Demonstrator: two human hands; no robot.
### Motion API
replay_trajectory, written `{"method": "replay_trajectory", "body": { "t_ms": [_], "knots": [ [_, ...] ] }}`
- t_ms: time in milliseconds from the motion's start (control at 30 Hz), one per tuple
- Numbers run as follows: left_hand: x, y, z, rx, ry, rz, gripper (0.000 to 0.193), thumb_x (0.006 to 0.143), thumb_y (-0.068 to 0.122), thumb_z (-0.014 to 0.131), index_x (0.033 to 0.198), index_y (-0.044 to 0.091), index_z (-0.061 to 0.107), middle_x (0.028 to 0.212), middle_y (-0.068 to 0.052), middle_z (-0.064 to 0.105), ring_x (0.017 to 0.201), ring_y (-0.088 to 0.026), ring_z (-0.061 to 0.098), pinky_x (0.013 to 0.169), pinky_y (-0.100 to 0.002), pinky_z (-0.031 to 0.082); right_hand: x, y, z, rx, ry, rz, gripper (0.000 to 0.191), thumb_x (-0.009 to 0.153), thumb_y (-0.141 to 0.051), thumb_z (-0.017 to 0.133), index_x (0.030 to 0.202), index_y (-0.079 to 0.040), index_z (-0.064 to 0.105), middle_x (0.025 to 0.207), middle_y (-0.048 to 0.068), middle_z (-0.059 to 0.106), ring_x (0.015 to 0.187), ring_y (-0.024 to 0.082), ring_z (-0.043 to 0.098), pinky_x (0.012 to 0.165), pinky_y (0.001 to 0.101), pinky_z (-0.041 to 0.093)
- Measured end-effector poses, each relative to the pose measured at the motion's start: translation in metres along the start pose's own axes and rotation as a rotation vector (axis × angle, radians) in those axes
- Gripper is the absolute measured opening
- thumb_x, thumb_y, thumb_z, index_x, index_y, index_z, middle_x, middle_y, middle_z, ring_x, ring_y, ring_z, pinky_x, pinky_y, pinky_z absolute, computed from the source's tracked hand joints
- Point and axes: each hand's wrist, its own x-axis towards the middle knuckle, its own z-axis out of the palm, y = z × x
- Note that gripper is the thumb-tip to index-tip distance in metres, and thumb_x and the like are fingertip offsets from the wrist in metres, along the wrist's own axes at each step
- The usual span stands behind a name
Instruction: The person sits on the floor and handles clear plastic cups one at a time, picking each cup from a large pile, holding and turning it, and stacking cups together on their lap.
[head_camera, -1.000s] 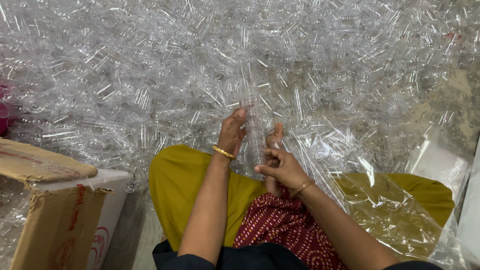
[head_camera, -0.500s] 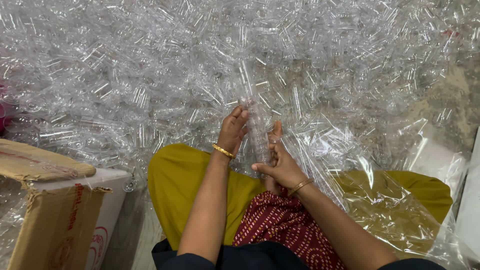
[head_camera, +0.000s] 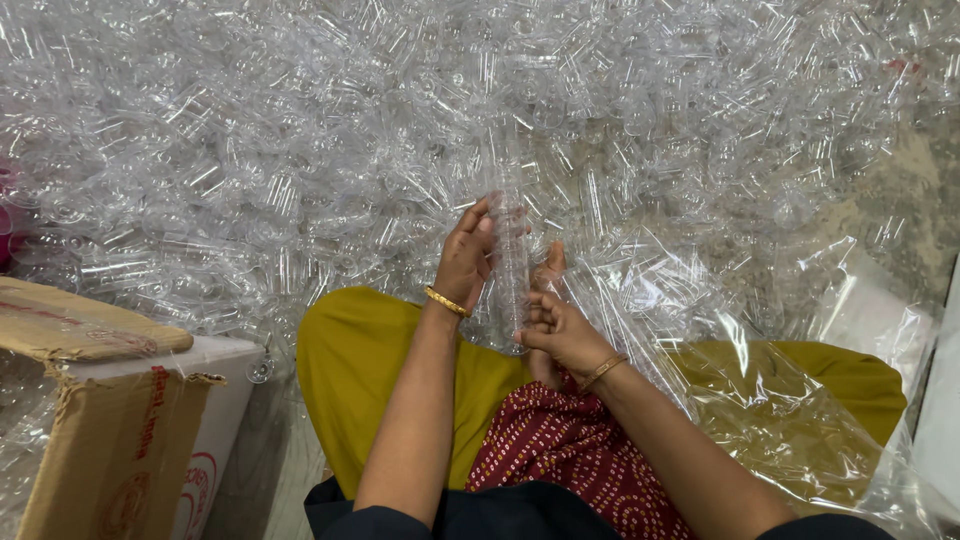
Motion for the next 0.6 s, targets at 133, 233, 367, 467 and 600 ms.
{"method": "replay_trajectory", "body": {
  "t_ms": [133, 233, 367, 467, 600],
  "knots": [
    [-0.001, -0.003, -0.001, 0.195, 0.101, 0.039, 0.063, 0.099, 0.021, 0.074, 0.153, 0.011, 0.044, 0.127, -0.005, 0.058, 0.109, -0.013, 0.058, 0.084, -0.032, 0.048, 0.007, 0.009, 0.005, -0.039, 0.015, -0.018, 0.07, 0.081, 0.003, 0.074, 0.146, -0.001, 0.048, 0.112, 0.005, 0.061, 0.099, 0.013, 0.063, 0.09, 0.024, 0.056],
    [-0.001, -0.005, -0.004, 0.32, 0.024, 0.118, 0.067, 0.095, 0.024, 0.075, 0.154, 0.018, 0.044, 0.122, -0.003, 0.059, 0.107, -0.01, 0.061, 0.095, -0.028, 0.055, 0.012, 0.018, 0.015, 0.0, -0.046, 0.012, 0.064, 0.084, 0.001, 0.069, 0.145, 0.0, 0.05, 0.119, 0.008, 0.067, 0.105, 0.015, 0.069, 0.095, 0.0254, 0.058],
    [-0.001, -0.008, -0.006, 0.581, -0.023, 0.048, 0.066, 0.096, 0.024, 0.07, 0.157, 0.019, 0.045, 0.115, -0.003, 0.059, 0.091, -0.009, 0.056, 0.08, -0.024, 0.052, 0.008, 0.001, 0.009, -0.051, -0.178, -0.015, 0.062, 0.085, -0.001, 0.065, 0.145, -0.001, 0.05, 0.116, 0.014, 0.071, 0.101, 0.021, 0.072, 0.092, 0.0315, 0.061],
    [-0.002, -0.013, -0.007, 0.607, -0.061, -0.01, 0.063, 0.096, 0.024, 0.07, 0.155, 0.017, 0.047, 0.114, -0.004, 0.06, 0.088, -0.01, 0.054, 0.078, -0.024, 0.05, 0.007, -0.041, -0.021, -0.722, 0.019, 0.03, 0.046, 0.097, -0.018, 0.057, 0.141, -0.01, 0.065, 0.104, 0.013, 0.08, 0.091, 0.021, 0.078, 0.085, 0.032, 0.062],
    [-0.002, -0.016, -0.009, 0.581, -0.095, -0.052, 0.059, 0.096, 0.025, 0.071, 0.15, 0.015, 0.05, 0.116, -0.004, 0.059, 0.095, -0.01, 0.058, 0.082, -0.025, 0.052, 0.027, -0.102, -0.063, -0.433, 0.483, -0.212, 0.055, 0.1, -0.028, 0.064, 0.148, -0.005, 0.049, 0.108, 0.015, 0.074, 0.1, 0.02, 0.071, 0.088, 0.034, 0.057]
  ]
}}
